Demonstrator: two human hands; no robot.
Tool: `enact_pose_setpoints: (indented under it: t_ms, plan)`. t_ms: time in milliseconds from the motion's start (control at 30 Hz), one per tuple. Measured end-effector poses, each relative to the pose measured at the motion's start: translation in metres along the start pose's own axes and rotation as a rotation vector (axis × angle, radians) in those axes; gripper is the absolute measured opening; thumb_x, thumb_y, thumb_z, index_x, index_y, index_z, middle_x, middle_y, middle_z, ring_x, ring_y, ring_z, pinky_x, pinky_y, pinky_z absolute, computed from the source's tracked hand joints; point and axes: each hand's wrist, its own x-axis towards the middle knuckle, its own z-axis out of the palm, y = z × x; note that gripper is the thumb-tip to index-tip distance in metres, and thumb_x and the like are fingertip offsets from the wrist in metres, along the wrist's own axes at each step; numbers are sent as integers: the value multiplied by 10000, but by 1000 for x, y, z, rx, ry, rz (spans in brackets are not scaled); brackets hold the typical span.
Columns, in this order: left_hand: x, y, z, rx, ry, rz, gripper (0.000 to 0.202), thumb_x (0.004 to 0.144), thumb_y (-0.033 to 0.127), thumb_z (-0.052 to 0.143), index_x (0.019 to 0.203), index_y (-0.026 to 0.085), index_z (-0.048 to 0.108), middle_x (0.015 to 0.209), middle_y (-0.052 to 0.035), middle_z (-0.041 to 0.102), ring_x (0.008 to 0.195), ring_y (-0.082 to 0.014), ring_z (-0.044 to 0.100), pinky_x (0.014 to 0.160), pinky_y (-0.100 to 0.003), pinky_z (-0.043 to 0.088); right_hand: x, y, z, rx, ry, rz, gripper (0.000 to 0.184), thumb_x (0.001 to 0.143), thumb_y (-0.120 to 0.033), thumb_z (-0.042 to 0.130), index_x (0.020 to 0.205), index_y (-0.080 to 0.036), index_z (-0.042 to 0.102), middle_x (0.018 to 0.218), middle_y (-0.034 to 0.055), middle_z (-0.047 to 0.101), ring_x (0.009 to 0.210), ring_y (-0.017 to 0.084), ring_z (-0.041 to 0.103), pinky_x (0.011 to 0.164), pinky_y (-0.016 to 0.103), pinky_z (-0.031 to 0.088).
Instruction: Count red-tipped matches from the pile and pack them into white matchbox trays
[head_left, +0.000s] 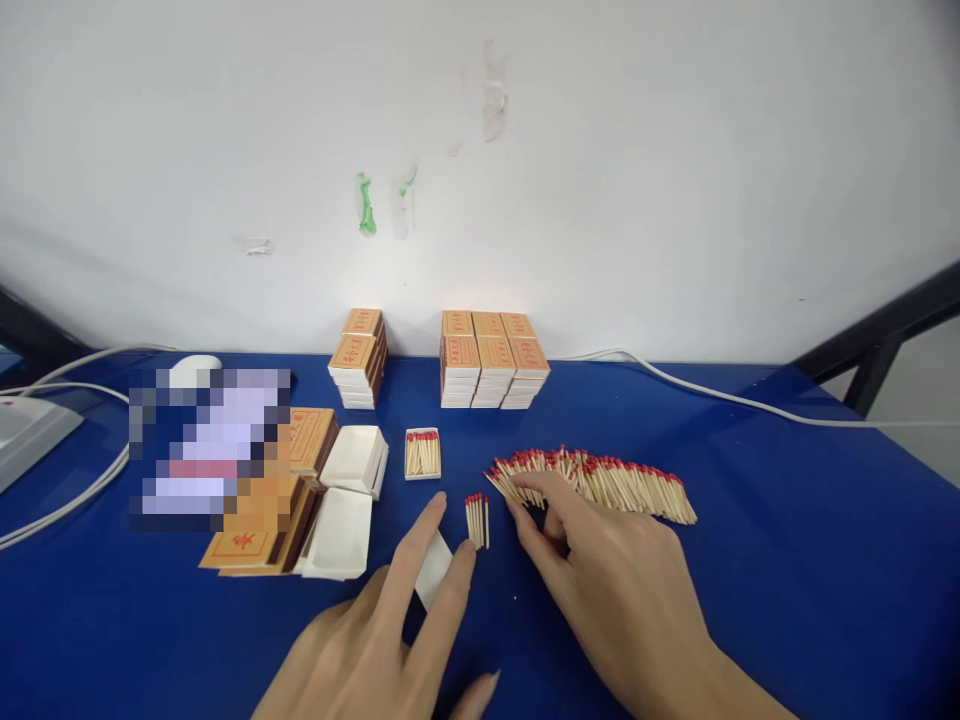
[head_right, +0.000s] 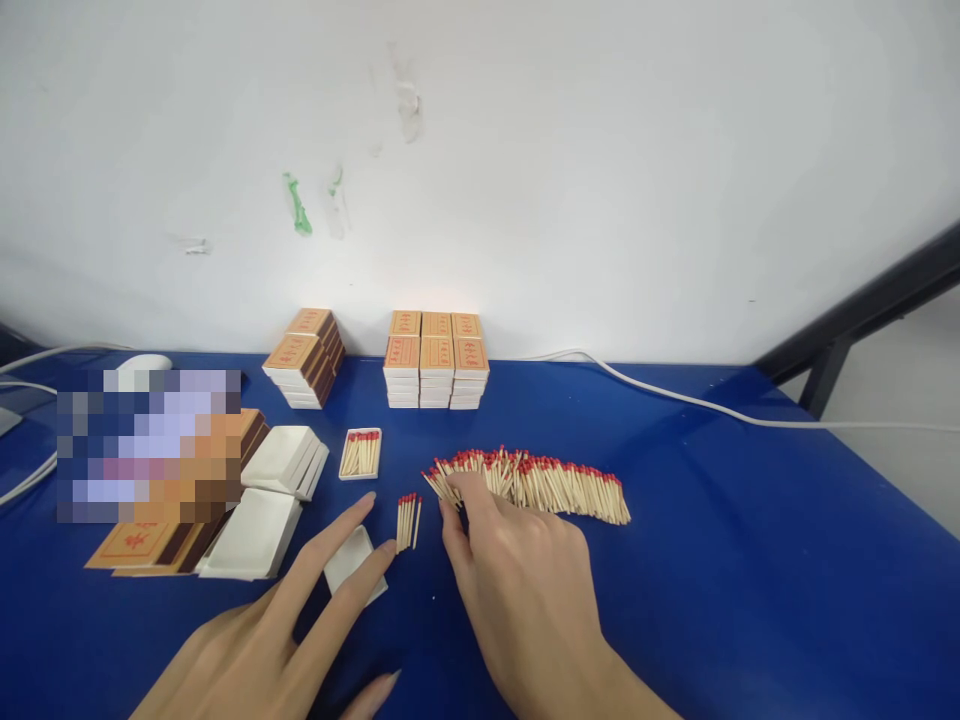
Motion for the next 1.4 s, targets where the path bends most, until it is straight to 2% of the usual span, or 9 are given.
enact_pose_setpoints:
  t_ms: [100,400,833,1000,1167,1300,1400]
  plan:
    - [0,0,1,7,7,6,563,1144,428,323,1594,194,565,1682,-249,496,694,-169,795,583,-300,673,-1,0,0,27,-10,-3,389,1165,-384,423,1009,-246,752,541,-87,635,356,128,571,444,308,255]
    - [2,0,-4,-1,-33,-4,550,1144,414,340,1590,185,565,1697,-243,479,747,-185,814,591,-300,675,0,-2,-3,80,-50,20,365,1144,-358,467,914,-235,723,538,-79,624,353,112,537,445,304,255]
    - [2,0,-1,-13,3,5,543,1145,414,344,1578,174,566,1679,-255,497,748,-196,818,584,-308,677,0,-2,-6,31,-3,-20,388,1142,-313,448,883,-232,726,546,-70,645,371,127,590,450,301,304]
    - [4,-1,-1,-9,-9,-1,541,1145,415,345,1579,179,566,1683,-253,492,767,-195,823,604,-304,682,0,-1,-5,23,2,-22,394,1138,-305,457,860,-226,724,536,-66,635,370,125,591,440,305,294]
    - [4,1,-5,6,-41,-7,554,1153,417,316,1593,183,558,1682,-245,499,761,-195,816,610,-310,681,0,-3,-8,84,20,-2,358,1136,-311,482,909,-226,746,552,-72,635,390,108,598,452,276,340]
    - [2,2,-8,27,-96,-17,556,1152,419,320,1616,209,544,1702,-233,477,722,-181,799,611,-312,676,-3,-6,-10,254,-91,86,276,1094,-347,577,889,-258,739,499,-110,560,360,84,540,420,240,345]
    - [1,1,-6,21,-61,-12,559,1141,423,337,1613,209,548,1697,-237,480,658,-166,774,581,-313,665,-5,-8,-11,317,-154,136,219,1040,-324,633,850,-275,730,481,-122,534,355,85,523,417,237,345]
